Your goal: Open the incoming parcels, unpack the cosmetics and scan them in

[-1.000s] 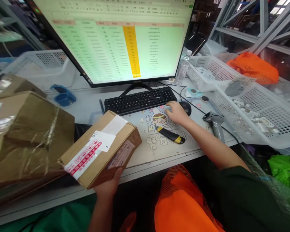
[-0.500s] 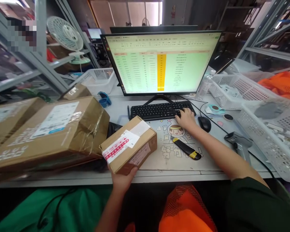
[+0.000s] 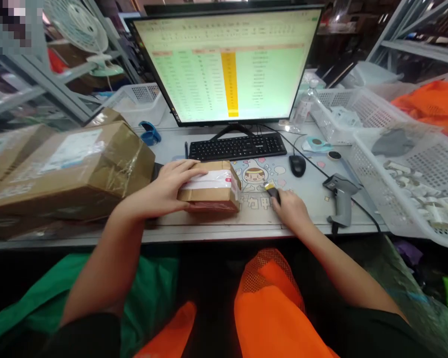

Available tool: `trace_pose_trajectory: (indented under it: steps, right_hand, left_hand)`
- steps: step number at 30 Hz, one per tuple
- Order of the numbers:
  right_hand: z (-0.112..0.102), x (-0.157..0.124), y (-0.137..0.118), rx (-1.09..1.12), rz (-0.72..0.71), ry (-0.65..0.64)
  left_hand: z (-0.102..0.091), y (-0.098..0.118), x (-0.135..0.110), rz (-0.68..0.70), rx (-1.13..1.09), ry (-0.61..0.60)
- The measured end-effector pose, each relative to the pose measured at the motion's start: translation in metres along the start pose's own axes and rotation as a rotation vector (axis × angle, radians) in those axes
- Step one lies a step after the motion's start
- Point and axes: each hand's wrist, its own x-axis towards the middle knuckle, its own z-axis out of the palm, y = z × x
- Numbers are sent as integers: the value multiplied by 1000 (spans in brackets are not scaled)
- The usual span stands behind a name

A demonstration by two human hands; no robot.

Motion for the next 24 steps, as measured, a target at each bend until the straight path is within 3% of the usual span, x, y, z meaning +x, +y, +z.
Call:
trace_pose_trajectory:
  steps: [2,3,8,10,13,17,24]
  right_hand:
    - [-8,-14,11,160,-55,117]
    - [-12,-23,13,237,-107,173]
    - [-33,-59,-10,405,-368,266]
    - [-37,-61,-23,394,-445,275]
    - [-37,-50,-37,349,-515,303]
    - [-35,-29,-46,329,-595,354]
    - [-33,-7,-46,249,-652,362]
  left_hand:
    - [0,2,10,25,48,-143]
    - [4,5,11,15,81,-155]
    - [40,46,-13,-111,202,26]
    - [58,69,-15,-167,197,96]
    - [85,89,-5,-315,192,302]
    - [105,81,9,-315,166,452]
    - [104,59,3,-222,150,449]
